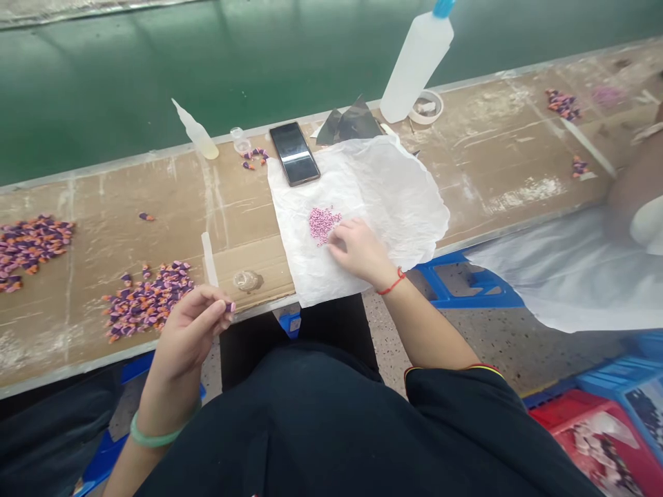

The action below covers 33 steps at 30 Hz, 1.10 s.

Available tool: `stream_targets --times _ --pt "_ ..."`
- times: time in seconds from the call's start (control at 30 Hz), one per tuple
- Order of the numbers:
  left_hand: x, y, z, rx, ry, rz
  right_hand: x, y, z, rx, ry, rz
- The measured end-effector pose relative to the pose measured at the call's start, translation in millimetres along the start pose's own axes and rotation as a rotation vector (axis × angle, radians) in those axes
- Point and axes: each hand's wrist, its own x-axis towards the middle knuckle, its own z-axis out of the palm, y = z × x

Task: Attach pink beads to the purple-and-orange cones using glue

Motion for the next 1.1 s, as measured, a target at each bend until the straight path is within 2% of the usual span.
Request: stream_targets --times 0.17,0.3,0.37,0.5,0.57,0.67,0.77,0.97,1.1 --pt "-2.5 -4.5 6.3 0.071 -0.012 0.038 4.8 -2.5 8.1 -0.119 -0.02 -0.021" --pt "-0.1 -7.8 25.9 0.081 -0.089 0.015 3.3 -8.3 9.6 -0.127 -0.01 0.003" --pt "4.0 -9.5 39.9 0.027 -0.14 -0.011 -1.0 -19.3 7.5 0.043 0.028 0.024" --pt "14.9 -13.8 65.5 -0.125 -0.224 -0.031 -13.6 -59.4 3.3 0.596 0.069 0.011" --pt "18.0 -15.7 73.3 -0.193 -0.226 -0.017 -18.4 -79.7 3.5 0.704 0.145 -0.035" --pt "16.3 -16.9 77.9 -0.225 -0.186 0.017 -20.3 -98.5 5.1 0.652 0.266 -0.121" --pt "9.9 -14.8 76.9 -0.169 -0.149 0.073 -18.3 -103.4 4.8 0.526 0.323 -0.21" --pt "4.6 -2.1 70.7 0.071 -0.137 0.19 -17.2 -98.5 -1.2 0.495 0.284 -0.317" --pt "6.8 3.2 69.8 0.03 -0.192 0.144 -19.4 -94.2 -3.7 0.406 0.315 -0.389"
